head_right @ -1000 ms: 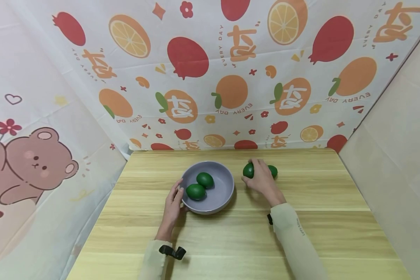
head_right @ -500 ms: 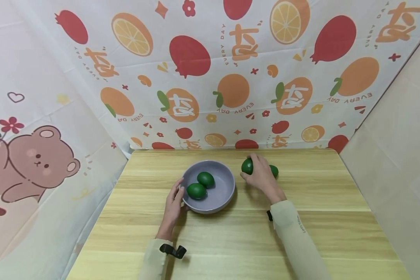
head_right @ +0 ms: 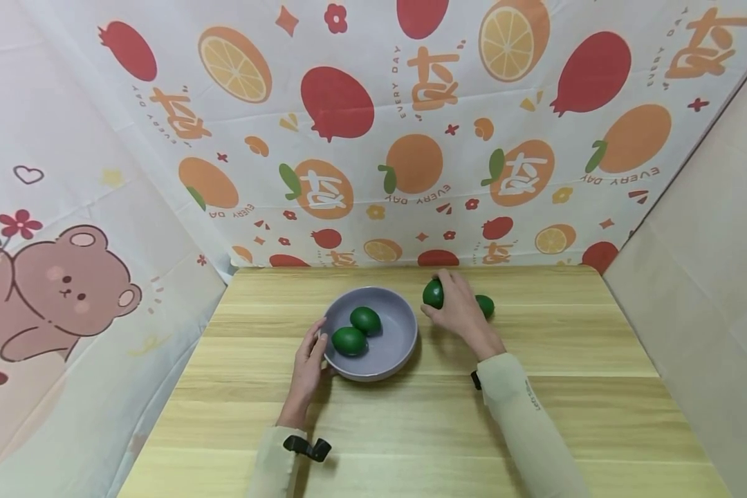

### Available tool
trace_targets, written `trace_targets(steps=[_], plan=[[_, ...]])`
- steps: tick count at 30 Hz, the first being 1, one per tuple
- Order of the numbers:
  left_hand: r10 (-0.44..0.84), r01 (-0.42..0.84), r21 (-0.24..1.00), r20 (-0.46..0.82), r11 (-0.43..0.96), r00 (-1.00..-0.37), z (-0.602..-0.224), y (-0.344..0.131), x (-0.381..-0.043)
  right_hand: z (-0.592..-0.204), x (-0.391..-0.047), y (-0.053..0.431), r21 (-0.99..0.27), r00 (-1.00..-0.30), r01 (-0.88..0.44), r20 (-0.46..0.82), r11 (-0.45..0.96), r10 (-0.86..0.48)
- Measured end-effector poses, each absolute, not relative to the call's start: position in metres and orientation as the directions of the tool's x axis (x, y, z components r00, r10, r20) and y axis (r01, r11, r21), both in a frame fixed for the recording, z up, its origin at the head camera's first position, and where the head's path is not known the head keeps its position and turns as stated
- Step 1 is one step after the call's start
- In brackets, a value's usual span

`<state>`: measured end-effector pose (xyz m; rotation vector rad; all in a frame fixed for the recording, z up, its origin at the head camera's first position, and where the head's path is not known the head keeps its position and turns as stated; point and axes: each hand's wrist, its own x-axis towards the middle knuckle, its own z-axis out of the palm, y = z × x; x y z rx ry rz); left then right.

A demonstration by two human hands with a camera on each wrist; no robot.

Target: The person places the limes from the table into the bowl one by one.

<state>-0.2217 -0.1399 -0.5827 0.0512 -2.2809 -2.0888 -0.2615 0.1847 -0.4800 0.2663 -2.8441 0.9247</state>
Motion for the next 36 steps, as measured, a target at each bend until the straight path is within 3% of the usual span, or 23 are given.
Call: trace_targets(steps=[36], plan=[[-0.050, 0.022, 0.996, 0.027, 0.086, -0.998, -0.583, -0.140, -0.223, -0.479, -0.266, 0.147, -0.531, -0.943, -0.332, 0.219, 0.780, -0.252]])
